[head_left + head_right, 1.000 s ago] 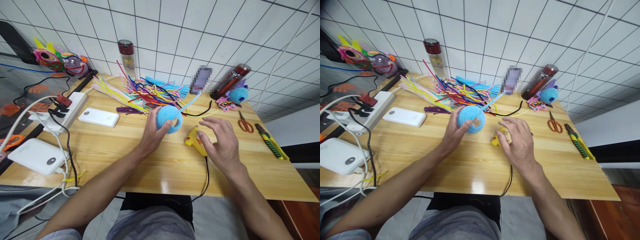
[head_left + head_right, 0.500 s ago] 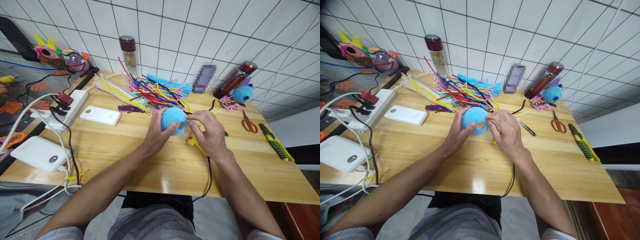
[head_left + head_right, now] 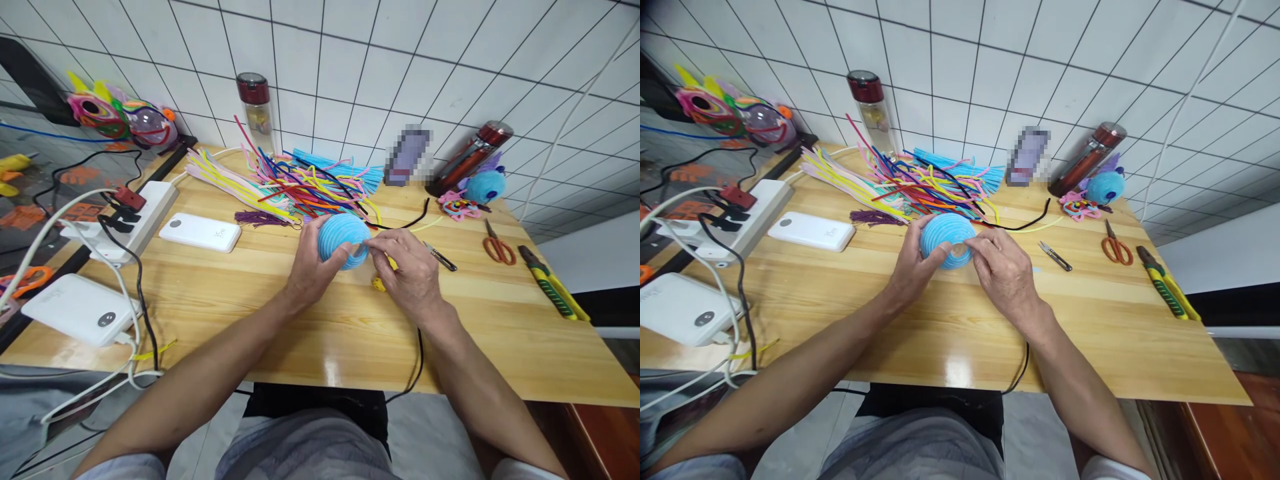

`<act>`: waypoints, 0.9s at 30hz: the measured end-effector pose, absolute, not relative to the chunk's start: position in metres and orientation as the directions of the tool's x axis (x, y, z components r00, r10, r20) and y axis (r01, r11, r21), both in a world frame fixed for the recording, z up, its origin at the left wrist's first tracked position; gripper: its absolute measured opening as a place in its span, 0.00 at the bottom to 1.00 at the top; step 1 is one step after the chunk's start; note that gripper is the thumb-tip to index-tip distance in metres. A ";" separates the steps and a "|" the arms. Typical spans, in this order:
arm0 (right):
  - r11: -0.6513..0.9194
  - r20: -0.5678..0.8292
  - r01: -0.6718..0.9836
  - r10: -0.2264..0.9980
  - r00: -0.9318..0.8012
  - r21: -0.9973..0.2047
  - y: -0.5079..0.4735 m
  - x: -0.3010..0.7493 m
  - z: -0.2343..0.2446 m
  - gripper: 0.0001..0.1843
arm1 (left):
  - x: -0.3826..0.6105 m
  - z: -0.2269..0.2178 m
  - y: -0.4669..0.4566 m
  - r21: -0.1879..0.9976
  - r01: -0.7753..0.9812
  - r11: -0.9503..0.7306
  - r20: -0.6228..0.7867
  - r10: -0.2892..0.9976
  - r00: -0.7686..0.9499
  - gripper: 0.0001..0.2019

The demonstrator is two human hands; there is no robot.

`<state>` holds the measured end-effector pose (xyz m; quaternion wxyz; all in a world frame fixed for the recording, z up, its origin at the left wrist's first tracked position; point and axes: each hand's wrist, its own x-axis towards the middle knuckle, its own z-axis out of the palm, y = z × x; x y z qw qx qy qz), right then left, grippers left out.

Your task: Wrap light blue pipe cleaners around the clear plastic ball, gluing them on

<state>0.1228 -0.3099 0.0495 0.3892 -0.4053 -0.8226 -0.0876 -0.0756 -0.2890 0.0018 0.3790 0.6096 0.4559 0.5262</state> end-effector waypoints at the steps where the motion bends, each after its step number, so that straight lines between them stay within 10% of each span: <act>1: 0.650 0.704 0.740 0.606 -0.370 -0.172 -0.310 0.123 0.049 0.12 | -0.075 0.001 -0.289 0.943 0.157 -0.294 0.293 0.956 0.031 0.30; 27: 0.609 0.640 0.752 0.689 -0.340 -0.255 -0.307 0.123 0.037 0.13 | -0.083 -0.004 -0.281 0.969 0.167 -0.184 0.154 0.972 0.176 0.31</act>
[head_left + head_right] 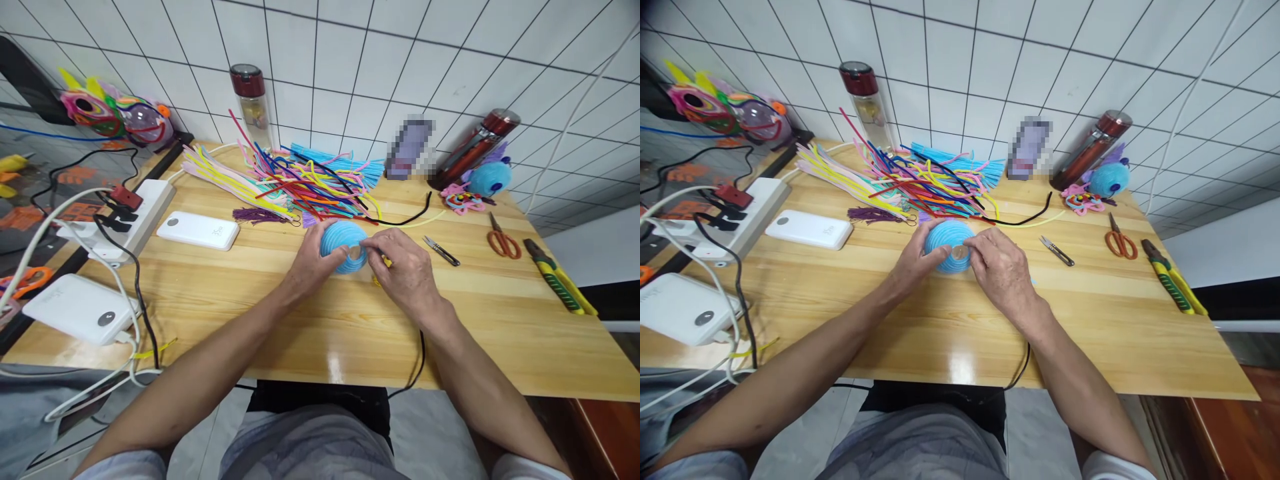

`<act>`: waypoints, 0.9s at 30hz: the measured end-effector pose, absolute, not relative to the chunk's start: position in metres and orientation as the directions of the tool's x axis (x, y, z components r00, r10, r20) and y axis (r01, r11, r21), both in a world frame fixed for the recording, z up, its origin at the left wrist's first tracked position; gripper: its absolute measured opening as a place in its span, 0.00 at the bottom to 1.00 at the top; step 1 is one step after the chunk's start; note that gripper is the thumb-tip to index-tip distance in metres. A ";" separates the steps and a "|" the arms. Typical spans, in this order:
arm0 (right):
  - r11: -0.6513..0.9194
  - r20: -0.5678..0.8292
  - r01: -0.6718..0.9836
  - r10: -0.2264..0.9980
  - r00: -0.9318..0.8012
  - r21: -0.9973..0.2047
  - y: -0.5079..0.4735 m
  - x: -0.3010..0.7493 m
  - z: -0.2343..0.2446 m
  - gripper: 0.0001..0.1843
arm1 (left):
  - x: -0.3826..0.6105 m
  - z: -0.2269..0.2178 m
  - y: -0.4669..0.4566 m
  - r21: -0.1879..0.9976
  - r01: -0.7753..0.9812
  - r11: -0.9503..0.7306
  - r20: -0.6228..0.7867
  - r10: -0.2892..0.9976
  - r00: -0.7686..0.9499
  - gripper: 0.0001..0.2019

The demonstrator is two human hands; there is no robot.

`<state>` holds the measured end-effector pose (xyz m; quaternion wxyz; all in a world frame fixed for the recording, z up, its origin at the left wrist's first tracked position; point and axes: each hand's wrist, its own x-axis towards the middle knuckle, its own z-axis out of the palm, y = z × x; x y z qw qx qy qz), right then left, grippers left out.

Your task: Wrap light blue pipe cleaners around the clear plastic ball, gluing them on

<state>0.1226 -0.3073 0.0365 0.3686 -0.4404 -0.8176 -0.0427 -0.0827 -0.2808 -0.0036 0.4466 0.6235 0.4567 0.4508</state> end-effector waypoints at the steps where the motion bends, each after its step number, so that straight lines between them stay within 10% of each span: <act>1: 0.606 0.634 0.749 0.696 -0.338 -0.266 -0.307 0.123 0.036 0.13 | -0.084 -0.005 -0.280 0.971 0.158 -0.180 0.149 0.971 0.188 0.31; 27: 0.498 0.517 0.752 0.820 -0.246 -0.431 -0.306 0.125 0.036 0.07 | -0.079 -0.003 -0.280 0.877 0.336 -0.344 0.269 0.930 0.250 0.32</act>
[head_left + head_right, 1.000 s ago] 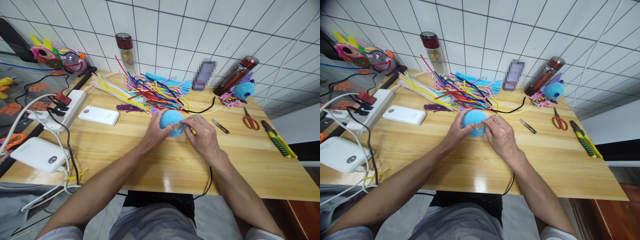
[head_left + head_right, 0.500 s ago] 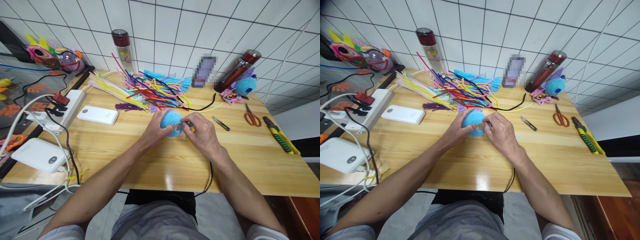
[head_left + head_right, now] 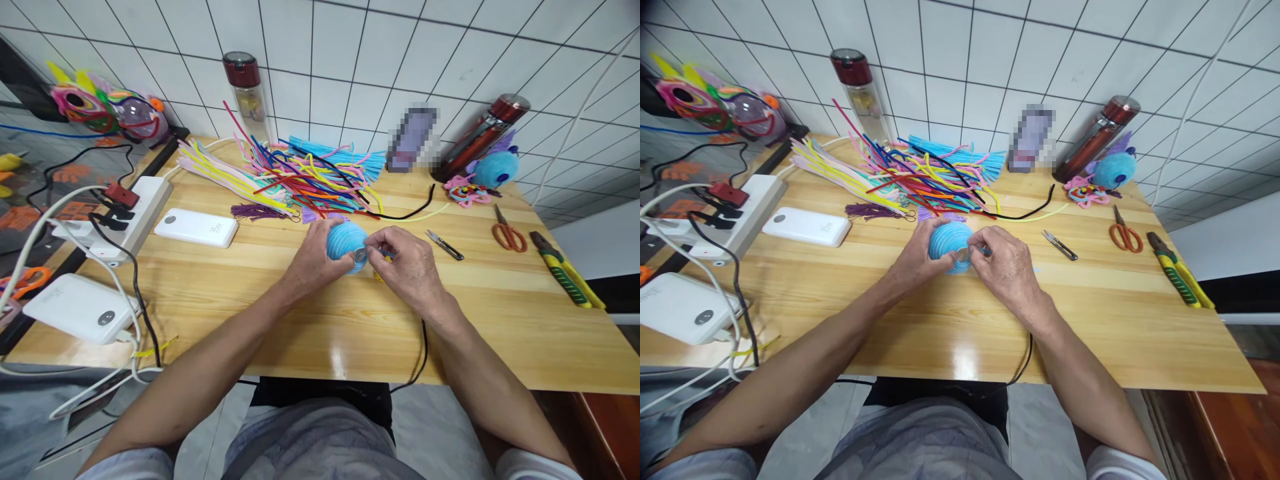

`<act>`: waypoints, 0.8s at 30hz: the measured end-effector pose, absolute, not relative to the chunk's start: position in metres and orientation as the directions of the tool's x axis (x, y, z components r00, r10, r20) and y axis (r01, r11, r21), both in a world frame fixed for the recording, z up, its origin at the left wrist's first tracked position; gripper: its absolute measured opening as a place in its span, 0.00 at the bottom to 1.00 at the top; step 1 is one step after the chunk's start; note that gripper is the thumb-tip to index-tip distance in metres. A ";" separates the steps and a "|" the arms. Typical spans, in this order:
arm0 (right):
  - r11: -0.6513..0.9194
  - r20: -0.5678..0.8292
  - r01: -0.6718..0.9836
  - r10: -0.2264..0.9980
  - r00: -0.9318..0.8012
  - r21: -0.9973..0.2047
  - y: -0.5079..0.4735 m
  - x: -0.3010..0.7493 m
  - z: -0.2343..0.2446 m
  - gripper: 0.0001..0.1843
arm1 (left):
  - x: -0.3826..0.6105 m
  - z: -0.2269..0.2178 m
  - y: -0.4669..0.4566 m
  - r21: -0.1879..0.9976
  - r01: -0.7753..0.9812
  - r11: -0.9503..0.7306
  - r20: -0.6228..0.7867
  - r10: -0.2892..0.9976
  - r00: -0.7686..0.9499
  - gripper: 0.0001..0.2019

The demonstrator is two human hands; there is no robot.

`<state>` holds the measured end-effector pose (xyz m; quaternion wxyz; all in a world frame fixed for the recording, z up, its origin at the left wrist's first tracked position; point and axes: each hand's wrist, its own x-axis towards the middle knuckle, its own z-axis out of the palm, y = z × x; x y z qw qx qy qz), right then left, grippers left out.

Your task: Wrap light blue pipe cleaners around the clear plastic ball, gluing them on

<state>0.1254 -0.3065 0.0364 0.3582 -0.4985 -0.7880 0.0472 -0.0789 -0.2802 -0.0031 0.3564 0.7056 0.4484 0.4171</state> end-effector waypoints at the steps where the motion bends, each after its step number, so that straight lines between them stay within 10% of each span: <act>1: 0.496 0.515 0.750 0.822 -0.243 -0.438 -0.307 0.125 0.037 0.07 | -0.079 -0.003 -0.280 0.881 0.326 -0.344 0.269 0.929 0.252 0.32; 24: 0.411 0.430 0.723 0.886 -0.175 -0.555 -0.306 0.121 0.038 0.07 | -0.097 0.004 -0.275 0.781 0.284 -0.557 0.361 0.773 0.522 0.31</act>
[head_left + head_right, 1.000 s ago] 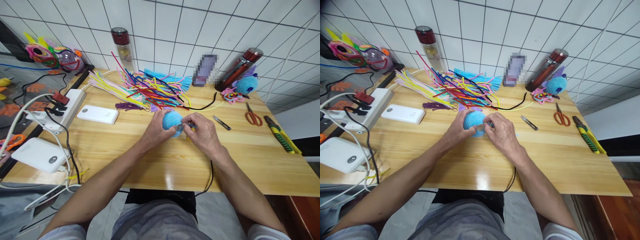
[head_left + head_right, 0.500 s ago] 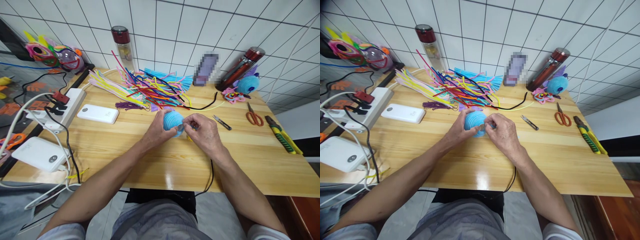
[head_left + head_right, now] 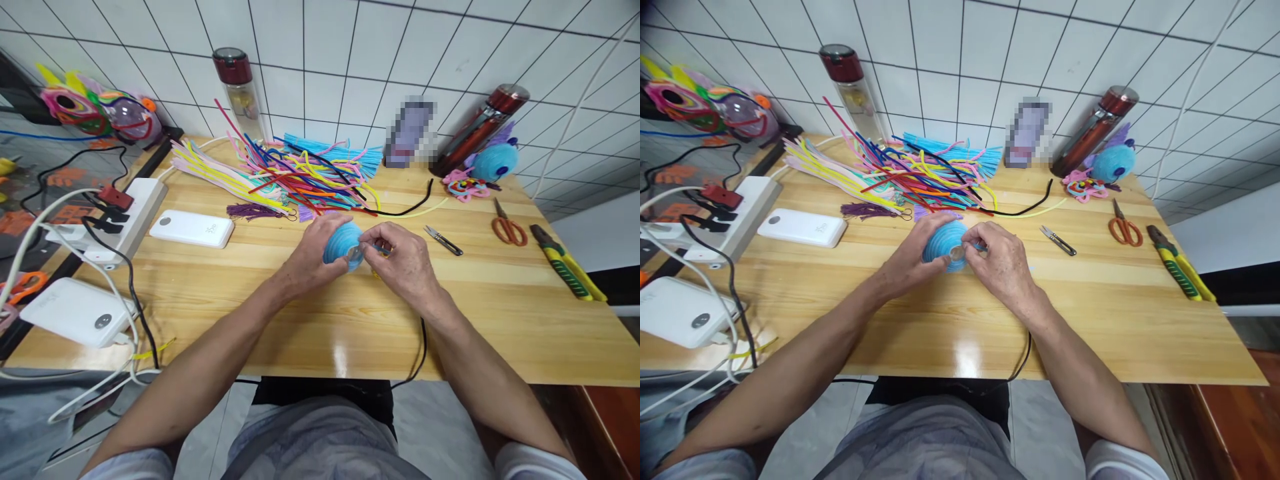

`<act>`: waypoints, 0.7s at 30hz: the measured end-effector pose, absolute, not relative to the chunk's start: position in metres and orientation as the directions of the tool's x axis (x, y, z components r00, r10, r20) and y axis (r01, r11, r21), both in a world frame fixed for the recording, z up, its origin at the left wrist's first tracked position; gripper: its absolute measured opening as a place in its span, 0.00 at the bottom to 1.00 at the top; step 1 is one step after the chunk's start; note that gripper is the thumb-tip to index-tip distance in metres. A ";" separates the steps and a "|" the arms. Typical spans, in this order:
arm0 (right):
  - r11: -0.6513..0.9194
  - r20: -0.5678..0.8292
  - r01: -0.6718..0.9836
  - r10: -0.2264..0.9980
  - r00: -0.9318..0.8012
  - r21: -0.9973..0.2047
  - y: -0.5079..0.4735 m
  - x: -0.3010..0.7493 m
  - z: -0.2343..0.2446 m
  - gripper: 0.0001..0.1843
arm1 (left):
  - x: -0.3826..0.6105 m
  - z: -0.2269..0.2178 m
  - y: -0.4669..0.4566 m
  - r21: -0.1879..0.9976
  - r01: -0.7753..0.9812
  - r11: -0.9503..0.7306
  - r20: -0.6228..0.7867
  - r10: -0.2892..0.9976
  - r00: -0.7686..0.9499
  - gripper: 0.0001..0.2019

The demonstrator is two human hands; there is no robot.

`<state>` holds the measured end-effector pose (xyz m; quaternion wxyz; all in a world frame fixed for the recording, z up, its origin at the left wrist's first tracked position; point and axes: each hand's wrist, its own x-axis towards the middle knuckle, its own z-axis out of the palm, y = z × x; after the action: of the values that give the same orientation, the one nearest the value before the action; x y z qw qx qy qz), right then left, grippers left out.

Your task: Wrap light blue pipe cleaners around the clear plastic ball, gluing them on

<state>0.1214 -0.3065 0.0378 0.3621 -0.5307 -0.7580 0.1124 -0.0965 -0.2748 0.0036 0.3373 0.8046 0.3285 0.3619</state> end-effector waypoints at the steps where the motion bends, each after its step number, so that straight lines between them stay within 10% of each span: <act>1: 0.412 0.429 0.720 0.886 -0.175 -0.558 -0.306 0.121 0.038 0.07 | -0.098 0.003 -0.274 0.775 0.286 -0.563 0.355 0.763 0.541 0.30; 21: 0.364 0.363 0.717 0.917 -0.166 -0.594 -0.308 0.120 0.043 0.07 | -0.096 0.000 -0.273 0.731 0.326 -0.599 0.378 0.753 0.538 0.27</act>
<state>0.1198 -0.3085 0.0432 0.3466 -0.5451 -0.7497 0.1440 -0.0958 -0.2730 0.0002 0.3045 0.8225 0.3280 0.3511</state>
